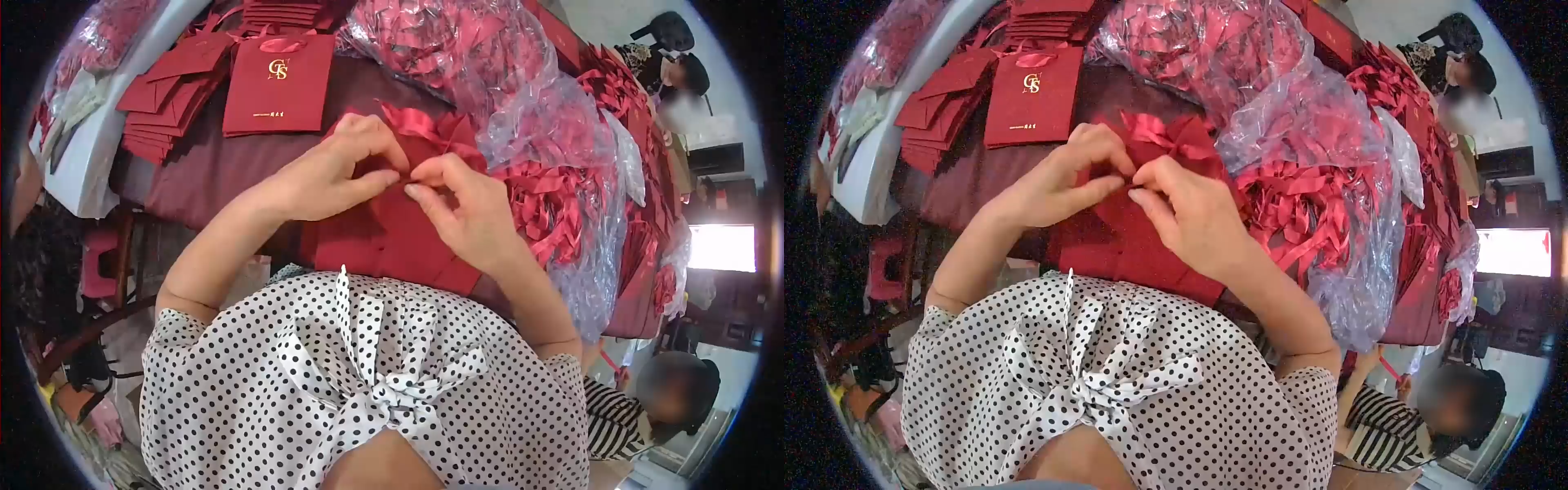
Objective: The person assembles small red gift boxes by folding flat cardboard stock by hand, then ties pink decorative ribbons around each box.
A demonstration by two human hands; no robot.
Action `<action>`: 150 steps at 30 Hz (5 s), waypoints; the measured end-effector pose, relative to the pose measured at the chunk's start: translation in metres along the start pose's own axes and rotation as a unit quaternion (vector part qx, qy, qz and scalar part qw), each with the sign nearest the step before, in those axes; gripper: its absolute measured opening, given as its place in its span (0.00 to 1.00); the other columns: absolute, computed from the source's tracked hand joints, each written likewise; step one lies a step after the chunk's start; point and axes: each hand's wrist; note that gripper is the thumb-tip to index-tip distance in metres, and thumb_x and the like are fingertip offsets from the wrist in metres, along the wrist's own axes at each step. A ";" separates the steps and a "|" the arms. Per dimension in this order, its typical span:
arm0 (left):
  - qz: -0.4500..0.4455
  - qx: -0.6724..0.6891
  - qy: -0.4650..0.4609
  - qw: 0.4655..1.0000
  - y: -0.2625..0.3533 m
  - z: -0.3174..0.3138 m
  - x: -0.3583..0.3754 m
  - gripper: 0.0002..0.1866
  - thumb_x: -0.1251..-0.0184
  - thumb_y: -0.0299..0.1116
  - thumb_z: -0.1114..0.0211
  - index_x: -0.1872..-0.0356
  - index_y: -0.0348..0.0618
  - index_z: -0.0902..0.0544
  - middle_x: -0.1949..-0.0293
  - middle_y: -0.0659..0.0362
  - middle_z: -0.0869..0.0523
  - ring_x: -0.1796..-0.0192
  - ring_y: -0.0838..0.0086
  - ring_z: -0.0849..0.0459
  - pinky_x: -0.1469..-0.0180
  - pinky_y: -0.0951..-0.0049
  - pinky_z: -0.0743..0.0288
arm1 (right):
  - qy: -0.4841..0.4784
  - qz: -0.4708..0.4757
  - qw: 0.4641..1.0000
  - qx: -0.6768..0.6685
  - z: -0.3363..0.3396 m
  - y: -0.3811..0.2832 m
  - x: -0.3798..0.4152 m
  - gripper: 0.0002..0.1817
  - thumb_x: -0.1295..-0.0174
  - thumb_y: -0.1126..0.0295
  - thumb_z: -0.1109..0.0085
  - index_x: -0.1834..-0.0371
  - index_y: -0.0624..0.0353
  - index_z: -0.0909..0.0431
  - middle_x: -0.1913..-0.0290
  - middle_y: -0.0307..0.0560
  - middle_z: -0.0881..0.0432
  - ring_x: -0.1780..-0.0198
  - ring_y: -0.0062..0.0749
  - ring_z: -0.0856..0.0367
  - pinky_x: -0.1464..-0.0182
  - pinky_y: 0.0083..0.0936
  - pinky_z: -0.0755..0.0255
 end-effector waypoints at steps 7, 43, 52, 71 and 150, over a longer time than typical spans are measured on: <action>-0.041 -0.070 -0.149 0.986 0.012 0.020 -0.011 0.04 0.46 0.27 0.36 0.71 0.40 0.20 0.60 0.58 0.27 0.48 0.63 0.33 0.43 0.65 0.39 | -0.002 0.004 1.000 0.015 -0.003 -0.011 0.011 0.07 0.41 0.73 0.39 0.63 0.60 0.26 0.69 0.50 0.20 0.67 0.43 0.18 0.67 0.32 0.26; -0.067 -0.006 0.101 0.993 -0.004 -0.021 -0.026 0.04 0.27 0.25 0.52 0.59 0.35 0.32 0.62 0.51 0.26 0.59 0.64 0.24 0.53 0.71 0.30 | 0.005 0.134 0.985 0.107 0.024 -0.027 0.015 0.10 0.54 0.77 0.31 0.68 0.59 0.21 0.66 0.46 0.19 0.67 0.38 0.20 0.66 0.28 0.26; 0.001 0.073 0.262 0.962 -0.023 0.006 -0.013 0.06 0.26 0.28 0.51 0.56 0.35 0.31 0.66 0.56 0.21 0.63 0.71 0.20 0.60 0.73 0.25 | 0.093 0.210 0.940 0.253 0.035 -0.026 0.000 0.09 0.55 0.74 0.34 0.69 0.51 0.20 0.64 0.36 0.19 0.66 0.34 0.27 0.63 0.30 0.33; 0.100 -0.482 0.292 0.820 -0.075 0.091 0.037 0.32 0.42 0.39 0.31 0.39 0.37 0.32 0.44 0.44 0.27 0.40 0.50 0.31 0.38 0.60 0.36 | 0.146 0.087 0.984 0.059 0.055 0.012 -0.040 0.08 0.43 0.68 0.36 0.64 0.60 0.19 0.70 0.47 0.17 0.72 0.32 0.18 0.68 0.23 0.27; 0.223 0.346 -0.225 0.883 -0.013 -0.025 -0.037 0.10 0.30 0.35 0.42 0.70 0.41 0.27 0.70 0.73 0.33 0.64 0.88 0.36 0.60 0.86 0.43 | 0.051 -0.114 0.992 0.034 0.014 0.000 0.049 0.05 0.45 0.75 0.35 0.66 0.60 0.20 0.71 0.46 0.20 0.70 0.37 0.21 0.68 0.27 0.28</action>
Point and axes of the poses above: each hand's wrist, its own x-axis away from the middle knuckle, its own z-axis out of the back of the hand, y = z × x
